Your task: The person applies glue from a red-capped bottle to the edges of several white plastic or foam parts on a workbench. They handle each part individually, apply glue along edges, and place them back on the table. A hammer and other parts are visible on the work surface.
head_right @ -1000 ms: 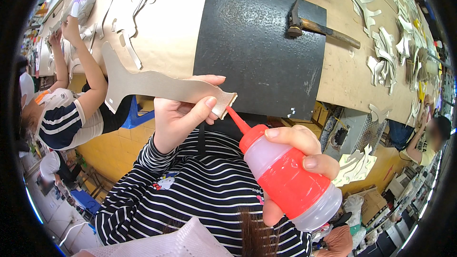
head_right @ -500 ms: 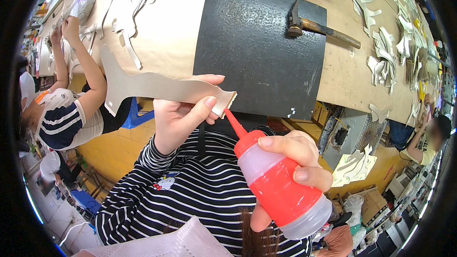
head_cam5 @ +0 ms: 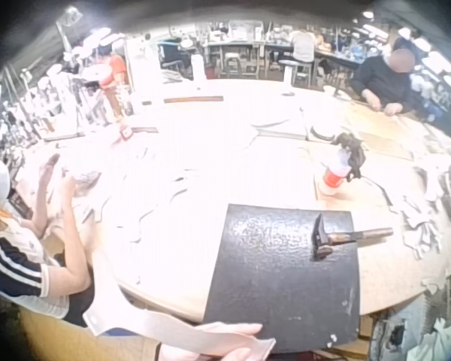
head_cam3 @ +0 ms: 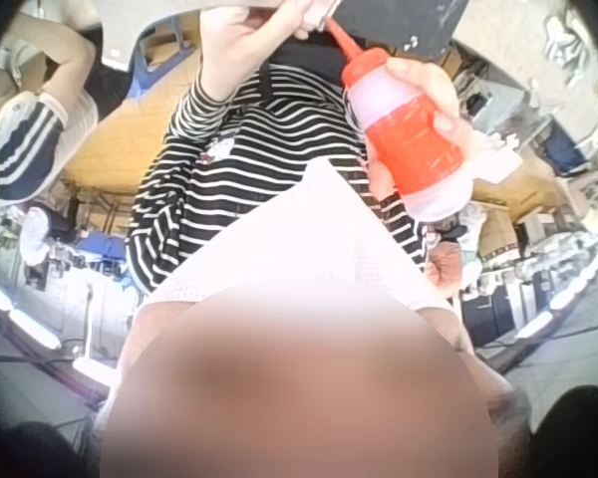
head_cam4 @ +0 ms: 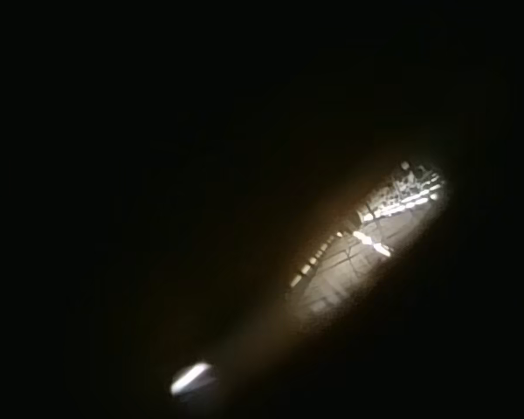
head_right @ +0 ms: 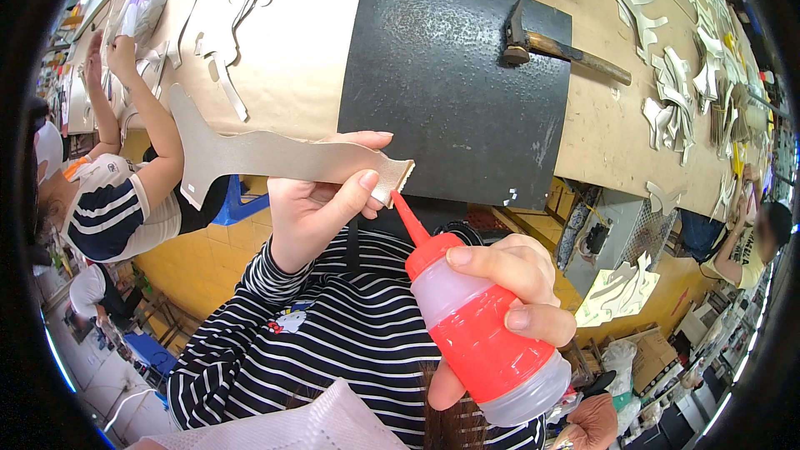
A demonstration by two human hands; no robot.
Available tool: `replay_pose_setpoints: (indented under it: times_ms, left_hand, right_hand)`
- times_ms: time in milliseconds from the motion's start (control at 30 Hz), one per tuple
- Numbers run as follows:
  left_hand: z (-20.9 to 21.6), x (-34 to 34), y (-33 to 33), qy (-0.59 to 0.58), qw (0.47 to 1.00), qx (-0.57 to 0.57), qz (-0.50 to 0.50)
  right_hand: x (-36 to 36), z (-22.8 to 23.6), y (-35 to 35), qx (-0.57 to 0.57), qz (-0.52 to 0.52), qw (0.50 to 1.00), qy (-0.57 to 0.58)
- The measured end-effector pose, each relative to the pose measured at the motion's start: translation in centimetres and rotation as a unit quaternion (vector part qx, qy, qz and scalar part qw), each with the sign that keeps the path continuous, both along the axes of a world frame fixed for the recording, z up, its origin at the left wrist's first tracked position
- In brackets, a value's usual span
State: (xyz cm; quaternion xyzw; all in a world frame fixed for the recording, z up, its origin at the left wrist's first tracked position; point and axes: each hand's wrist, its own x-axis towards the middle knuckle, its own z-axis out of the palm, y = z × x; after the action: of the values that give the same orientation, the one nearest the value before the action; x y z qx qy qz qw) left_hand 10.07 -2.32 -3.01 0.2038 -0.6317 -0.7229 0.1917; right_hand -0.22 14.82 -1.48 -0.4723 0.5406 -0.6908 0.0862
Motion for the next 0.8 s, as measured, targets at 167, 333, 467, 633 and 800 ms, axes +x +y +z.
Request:
replay_pose_setpoints:
  times_ms: [167, 333, 467, 633, 800]
  left_hand:
    - [0.2, 0.2, 0.0, -0.011, 1.000, 0.005, -0.005]
    - [0.1, 0.2, 0.0, -0.009, 1.000, 0.003, 0.000]
    - [0.1, 0.1, 0.1, 0.004, 1.000, 0.009, 0.008]
    - [0.3, 0.2, 0.0, 0.000, 1.000, 0.003, -0.004]
    - [0.4, 0.2, 0.1, -0.007, 1.000, 0.007, -0.004]
  right_hand:
    - [0.1, -0.7, -0.6, -0.046, -0.012, 0.999, 0.000]
    - [-0.1, -0.8, -0.8, -0.071, -0.018, 0.997, 0.020]
    - [0.1, -0.5, -0.6, -0.043, -0.031, 0.998, 0.018]
    - [-0.2, -1.0, -0.4, -0.074, -0.019, 0.995, 0.055]
    - [-0.5, -1.1, -0.3, -0.056, -0.038, 0.996, 0.050]
